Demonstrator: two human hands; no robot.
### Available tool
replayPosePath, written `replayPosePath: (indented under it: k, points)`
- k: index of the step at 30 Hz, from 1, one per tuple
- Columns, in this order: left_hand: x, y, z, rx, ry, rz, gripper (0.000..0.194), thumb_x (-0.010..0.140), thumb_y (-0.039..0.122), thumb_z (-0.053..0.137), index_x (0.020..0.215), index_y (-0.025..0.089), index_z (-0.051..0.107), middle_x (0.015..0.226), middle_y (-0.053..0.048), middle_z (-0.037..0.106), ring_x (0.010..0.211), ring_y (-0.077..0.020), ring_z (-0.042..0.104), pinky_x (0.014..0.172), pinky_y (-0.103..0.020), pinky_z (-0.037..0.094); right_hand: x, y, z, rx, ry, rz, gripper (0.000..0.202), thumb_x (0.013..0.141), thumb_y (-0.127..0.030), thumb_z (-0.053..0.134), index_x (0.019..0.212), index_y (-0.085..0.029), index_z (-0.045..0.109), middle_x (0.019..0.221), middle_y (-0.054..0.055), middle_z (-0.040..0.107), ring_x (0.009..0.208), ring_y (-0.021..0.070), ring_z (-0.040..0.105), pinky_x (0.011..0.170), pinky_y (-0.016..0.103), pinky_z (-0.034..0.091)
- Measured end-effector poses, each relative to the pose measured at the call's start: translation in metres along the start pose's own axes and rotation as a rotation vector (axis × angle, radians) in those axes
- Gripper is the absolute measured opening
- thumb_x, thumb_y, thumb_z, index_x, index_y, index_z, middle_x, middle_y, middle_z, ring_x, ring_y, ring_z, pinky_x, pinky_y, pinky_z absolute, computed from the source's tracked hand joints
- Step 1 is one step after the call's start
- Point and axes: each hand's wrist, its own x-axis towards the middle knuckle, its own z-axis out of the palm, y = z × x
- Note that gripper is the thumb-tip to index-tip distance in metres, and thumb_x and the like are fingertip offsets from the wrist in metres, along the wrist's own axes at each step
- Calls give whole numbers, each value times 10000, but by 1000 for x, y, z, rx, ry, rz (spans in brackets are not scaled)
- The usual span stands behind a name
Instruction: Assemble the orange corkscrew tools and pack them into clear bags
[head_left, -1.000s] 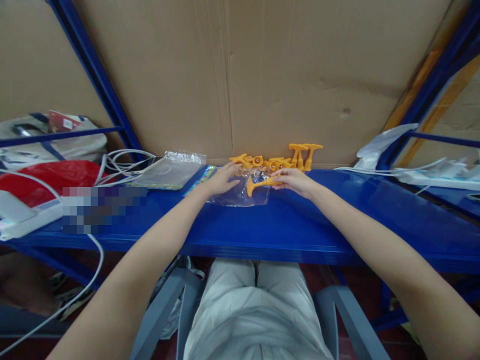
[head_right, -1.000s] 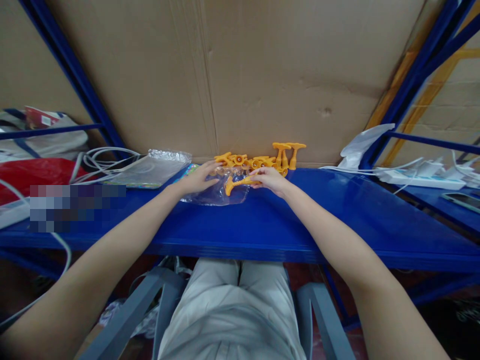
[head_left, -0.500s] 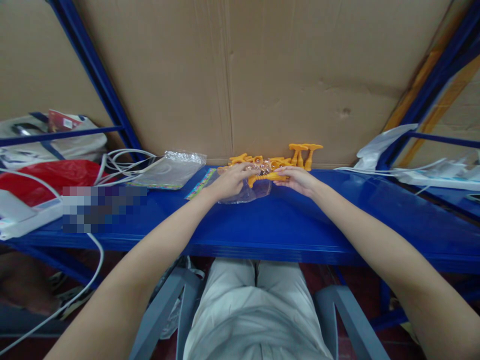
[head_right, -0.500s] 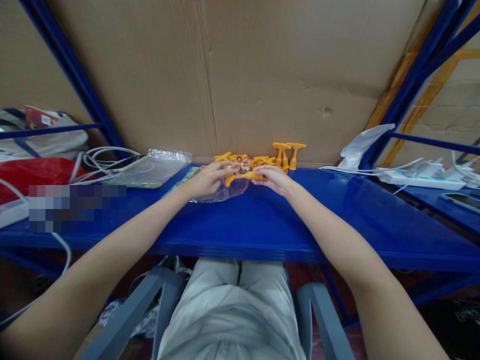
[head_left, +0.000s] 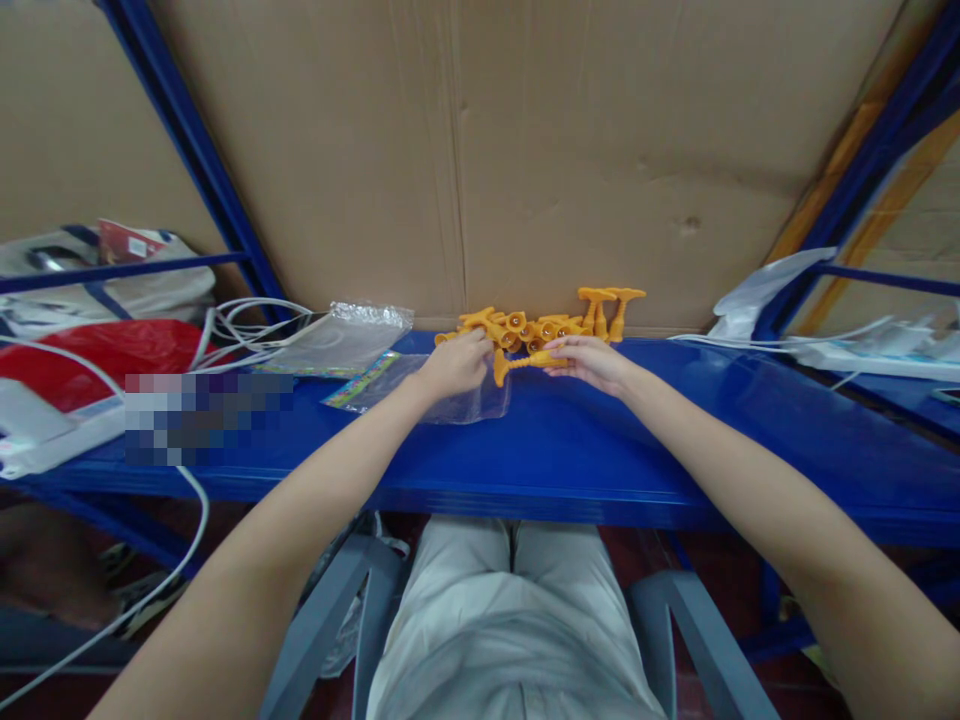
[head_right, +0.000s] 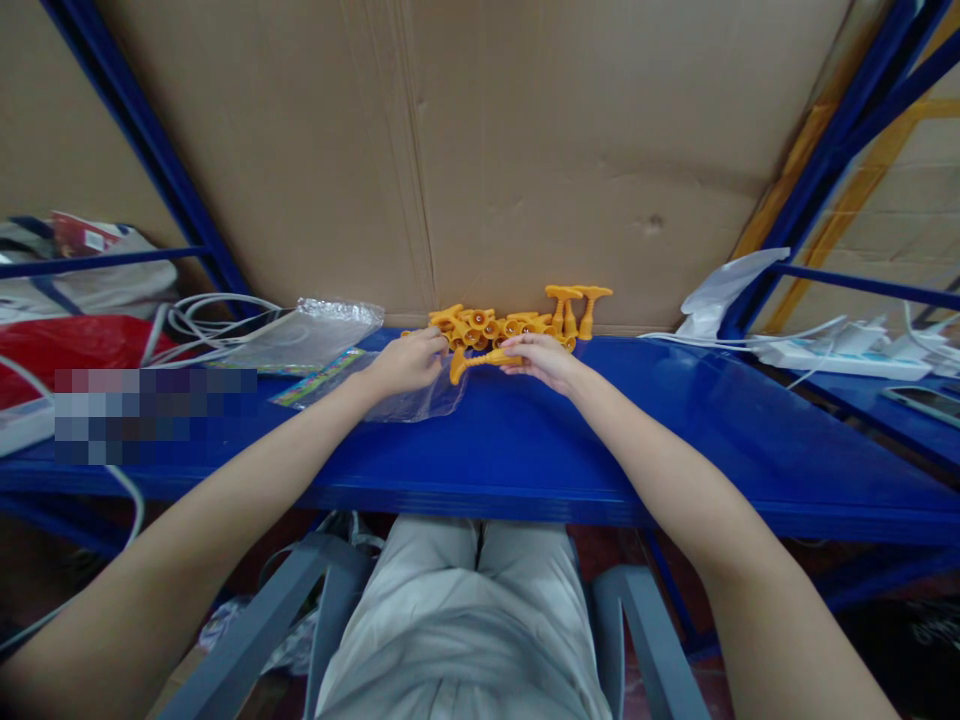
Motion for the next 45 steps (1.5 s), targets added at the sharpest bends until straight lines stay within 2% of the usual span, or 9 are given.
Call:
replayPosePath:
  k: [4, 8, 19, 23, 28, 34, 38, 41, 45]
  points:
    - [-3, 8, -7, 48, -220, -130, 304, 844, 381, 509, 878, 147, 700, 866, -116, 702, 875, -288, 680, 727, -341, 503, 1, 2, 0, -15, -16, -7, 182, 837, 30, 584, 791, -137, 641, 706, 40, 708, 615, 114, 678, 777, 292, 593]
    - [-2, 8, -8, 74, -333, -136, 262, 814, 343, 519, 775, 160, 702, 816, -106, 697, 860, -276, 676, 685, -310, 465, 3, 4, -2, -25, -25, -8, 171, 824, 21, 611, 790, -143, 645, 710, 36, 712, 620, 115, 684, 756, 277, 596]
    - [4, 11, -5, -237, -91, -90, 187, 789, 219, 501, 613, 171, 542, 594, -19, 568, 565, -147, 488, 572, -274, 303, -1, 7, 6, -16, -228, -55, 188, 733, -35, 727, 862, -167, 687, 842, 35, 754, 751, 129, 713, 895, 323, 579]
    - [12, 19, -2, -391, 29, -114, 245, 769, 210, 497, 541, 194, 407, 519, 29, 461, 516, -117, 415, 545, -267, 251, -5, 8, 17, -44, -218, -98, 223, 697, -50, 765, 881, -159, 699, 815, 30, 744, 751, 129, 710, 895, 329, 580]
    - [30, 29, -6, -540, 121, -122, 287, 798, 219, 467, 520, 190, 401, 507, 40, 423, 526, -111, 406, 578, -264, 297, -5, 9, 25, -153, -219, -194, 282, 673, -72, 777, 934, -166, 728, 843, 21, 735, 766, 125, 689, 915, 356, 566]
    - [55, 50, -8, -596, 120, -108, 284, 783, 258, 493, 514, 187, 433, 516, 33, 453, 536, -113, 399, 574, -266, 322, 2, 14, 17, -278, -310, -236, 272, 641, -94, 779, 903, -135, 718, 939, 67, 746, 900, 183, 687, 940, 378, 531]
    - [60, 61, -8, -614, 20, -52, 220, 761, 216, 487, 545, 176, 477, 568, 13, 520, 574, -115, 462, 578, -248, 345, 7, 19, 10, -373, -378, -247, 302, 639, -118, 789, 934, -123, 724, 953, 77, 750, 955, 209, 675, 946, 391, 520]
    - [59, 49, -15, -577, -39, -52, 258, 801, 256, 467, 555, 180, 489, 554, 7, 520, 571, -122, 484, 567, -242, 352, 10, 21, 8, -503, -375, -235, 305, 665, -164, 797, 964, -128, 745, 943, 69, 753, 922, 202, 674, 938, 390, 519]
    - [50, 1, -25, -348, -93, -293, 249, 788, 289, 515, 564, 181, 532, 536, -25, 524, 596, -168, 538, 582, -265, 370, 10, 24, 10, -569, -311, -191, 347, 686, -239, 813, 1022, -167, 764, 903, 46, 758, 794, 168, 669, 839, 335, 551]
